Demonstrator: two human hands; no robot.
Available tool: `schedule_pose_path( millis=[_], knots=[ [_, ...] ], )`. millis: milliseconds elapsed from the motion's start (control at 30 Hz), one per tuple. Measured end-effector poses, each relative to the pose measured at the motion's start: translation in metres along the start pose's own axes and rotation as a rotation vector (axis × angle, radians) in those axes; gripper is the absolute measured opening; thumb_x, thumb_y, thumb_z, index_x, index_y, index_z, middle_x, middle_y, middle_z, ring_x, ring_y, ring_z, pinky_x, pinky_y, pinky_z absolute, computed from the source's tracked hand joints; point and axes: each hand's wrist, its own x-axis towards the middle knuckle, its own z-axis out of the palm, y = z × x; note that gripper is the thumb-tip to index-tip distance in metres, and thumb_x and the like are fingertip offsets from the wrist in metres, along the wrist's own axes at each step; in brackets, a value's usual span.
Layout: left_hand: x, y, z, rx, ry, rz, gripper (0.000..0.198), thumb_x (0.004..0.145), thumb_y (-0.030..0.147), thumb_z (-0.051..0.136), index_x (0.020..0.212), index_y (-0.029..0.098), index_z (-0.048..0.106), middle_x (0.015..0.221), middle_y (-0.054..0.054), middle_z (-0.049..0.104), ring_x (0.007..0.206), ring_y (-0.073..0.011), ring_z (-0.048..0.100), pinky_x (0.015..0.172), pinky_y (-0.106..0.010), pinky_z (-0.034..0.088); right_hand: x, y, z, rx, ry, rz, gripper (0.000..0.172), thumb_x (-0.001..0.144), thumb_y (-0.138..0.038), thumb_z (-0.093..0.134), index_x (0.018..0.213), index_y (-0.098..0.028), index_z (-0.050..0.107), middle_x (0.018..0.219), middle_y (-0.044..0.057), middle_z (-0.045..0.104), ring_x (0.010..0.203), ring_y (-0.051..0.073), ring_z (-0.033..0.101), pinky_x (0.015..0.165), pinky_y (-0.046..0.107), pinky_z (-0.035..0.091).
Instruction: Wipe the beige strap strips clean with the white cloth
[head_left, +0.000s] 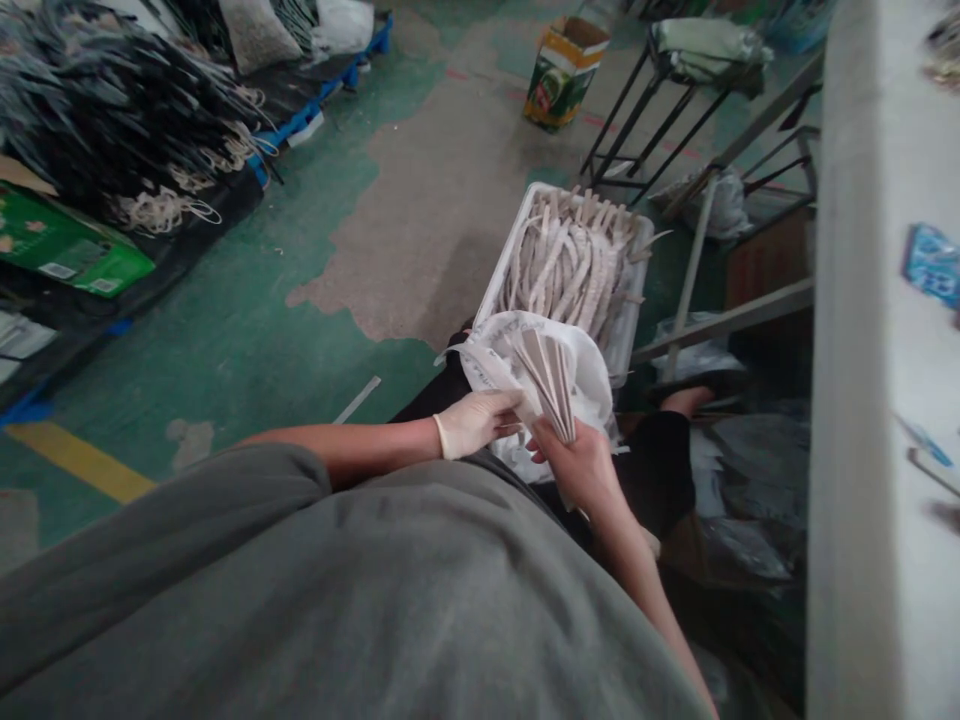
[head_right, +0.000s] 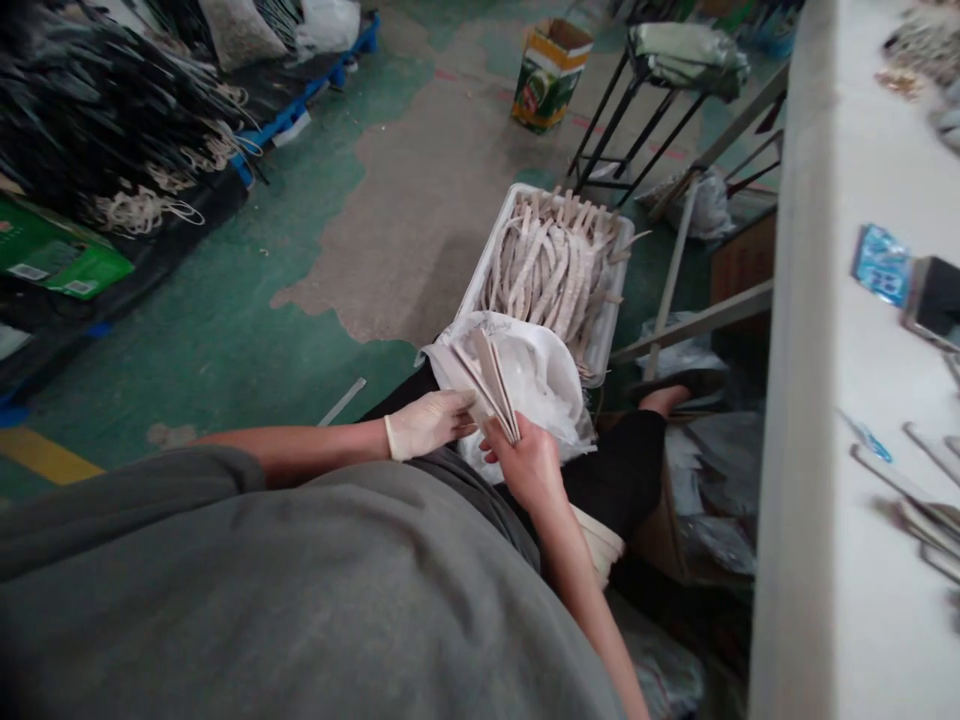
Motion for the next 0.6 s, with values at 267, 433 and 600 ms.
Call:
schedule_pose_path(
  millis=[267,433,600],
  knots=[
    [-0.003,0.028,-0.004,-0.072,0.160,0.032,0.009,0.092,0.018,0.066,0.085,0.015,0.068,0.080,-0.002,0.070,0.073,-0.0107,0.064,0.072,-0.022,0.050,-0.045,0.036,-0.024,0.091,0.023,0.042,0.044,0.085,-0.055,0.062,0.100,-0.015,0.074,0.076,0.007,0.075,0.063,0.022,0.067,0.058,0.031,0.053],
    [-0.009,0.032,0.005,-0.073,0.186,-0.026,0.011,0.095,0.021,0.063,0.088,0.015,0.068,0.077,-0.002,0.070,0.068,-0.0100,0.064,0.070,-0.021,0.052,-0.071,0.039,-0.029,0.325,-0.054,-0.053,0.039,0.080,-0.052,0.071,0.100,-0.019,0.075,0.084,0.009,0.075,0.062,0.019,0.063,0.059,0.030,0.053],
    [-0.011,0.037,0.004,-0.063,0.198,-0.051,0.014,0.096,0.023,0.062,0.087,0.015,0.069,0.076,-0.002,0.069,0.066,-0.0109,0.065,0.070,-0.023,0.054,-0.088,0.037,-0.030,0.435,0.073,-0.052,0.032,0.079,-0.047,0.073,0.098,-0.021,0.074,0.073,0.006,0.070,0.050,0.014,0.053,0.046,0.028,0.045]
  ],
)
